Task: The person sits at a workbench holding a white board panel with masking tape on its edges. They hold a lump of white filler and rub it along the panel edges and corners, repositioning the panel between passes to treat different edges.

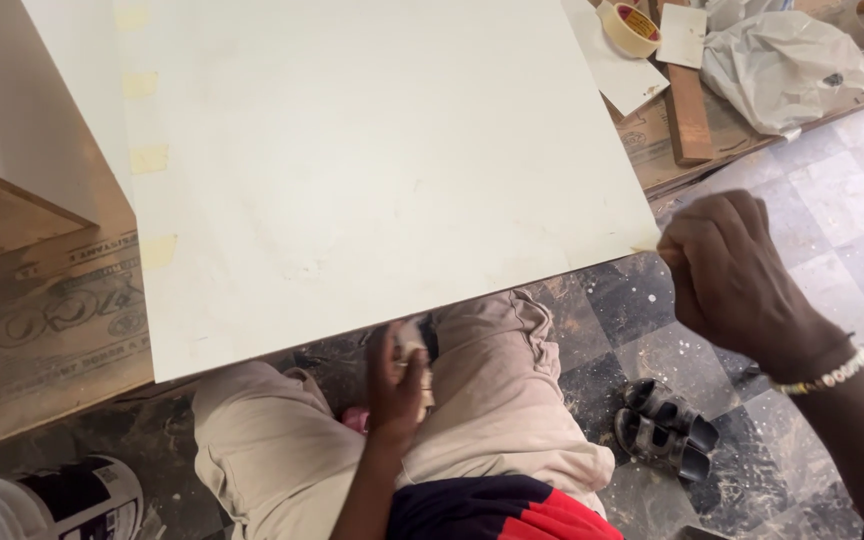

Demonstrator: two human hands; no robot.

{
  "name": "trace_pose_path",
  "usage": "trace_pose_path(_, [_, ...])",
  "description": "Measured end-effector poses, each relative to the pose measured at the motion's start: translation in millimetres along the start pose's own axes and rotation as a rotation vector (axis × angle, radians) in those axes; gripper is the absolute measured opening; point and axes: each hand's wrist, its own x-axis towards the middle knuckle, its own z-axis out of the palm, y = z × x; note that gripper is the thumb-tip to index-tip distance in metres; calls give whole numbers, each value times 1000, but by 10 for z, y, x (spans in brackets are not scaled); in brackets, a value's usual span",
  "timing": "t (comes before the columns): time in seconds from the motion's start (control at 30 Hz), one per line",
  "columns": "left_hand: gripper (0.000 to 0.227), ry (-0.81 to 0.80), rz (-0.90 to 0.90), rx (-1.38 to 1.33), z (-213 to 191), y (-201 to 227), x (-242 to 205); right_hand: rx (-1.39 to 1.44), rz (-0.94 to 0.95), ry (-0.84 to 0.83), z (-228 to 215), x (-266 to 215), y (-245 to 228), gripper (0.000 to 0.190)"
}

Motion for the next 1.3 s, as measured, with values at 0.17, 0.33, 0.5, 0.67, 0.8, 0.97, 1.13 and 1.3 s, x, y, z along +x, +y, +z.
trace_pose_path(0.17, [66, -476, -62, -260, 554, 1011, 4, 53, 34, 39, 131, -355, -46, 16])
trace_pose_path(0.33, [64, -649, 268, -440, 1115, 1807, 165, 59, 221, -43, 246, -573, -322, 18])
trace_pose_path(0.5, [37, -566, -182, -605, 1589, 1668, 260, 129, 174, 142, 225, -747, -208, 12])
trace_pose_path(0.67, [28, -399, 73, -208, 1478, 1829, 407, 219, 178, 277, 1, -465, 4, 32])
trace_pose_path(0.8, [33, -362, 103, 157, 1441, 1673, 543, 55, 106, -36, -146, 72, 70, 64])
trace_pose_path(0.97, [36, -127, 251, 367, 1302, 1293, 607, -78, 34, -174, -46, 215, 99, 62])
trace_pose_path(1.13, [30, -144, 89, 299, 857, 575, 383, -164, 31, -162, 83, 180, 103, 58])
trace_pose_path(1.3, [30, -66, -157, 86, 517, 425, 185, -61, 92, -153, 208, 79, 207, 58])
